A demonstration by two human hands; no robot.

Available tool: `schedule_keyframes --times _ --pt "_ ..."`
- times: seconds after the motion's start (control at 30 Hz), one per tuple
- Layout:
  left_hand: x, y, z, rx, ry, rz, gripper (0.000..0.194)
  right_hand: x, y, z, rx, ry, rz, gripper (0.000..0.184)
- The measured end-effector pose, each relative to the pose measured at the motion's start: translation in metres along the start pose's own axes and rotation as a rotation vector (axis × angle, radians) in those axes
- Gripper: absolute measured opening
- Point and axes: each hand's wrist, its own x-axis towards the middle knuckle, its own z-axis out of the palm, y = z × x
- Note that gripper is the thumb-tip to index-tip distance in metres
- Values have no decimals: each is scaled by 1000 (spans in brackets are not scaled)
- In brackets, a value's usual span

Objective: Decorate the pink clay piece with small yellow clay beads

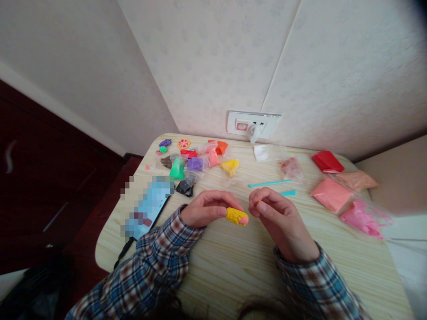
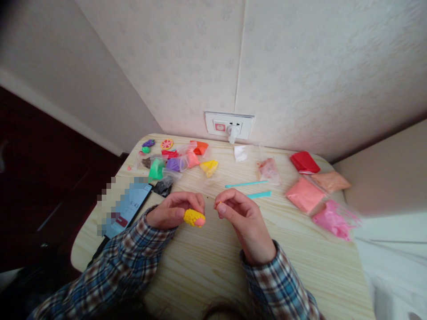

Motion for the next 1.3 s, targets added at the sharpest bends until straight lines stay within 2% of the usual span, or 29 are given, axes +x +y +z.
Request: schedule_keyframes --times 0.23,0.5,0.63,0.7,0.83,1.03,1.3 --pt "0 -1 -2 -13 9 -4 27 0 -3 4 -44 34 -73 32" --pt "1 -2 -2 -23 26 -4 25 -1 -3 3 -96 82 -130 21" --pt "2 -3 -2 -12 49 -26 26 -4 -2 2 -122 88 -174 31" --pt "2 -2 -2 -10 64 -36 26 -4 -2 2 -135 95 -188 26" --pt "2 -2 -2 -17 95 -49 27 -4 0 2 -183 128 -226 1" --pt "3 -3 -2 -16 127 -56 27 -6 0 3 -314 94 -327 14" --pt "2 -2 -2 14 133 -76 29 -5 -4 8 -290 144 -356 6"
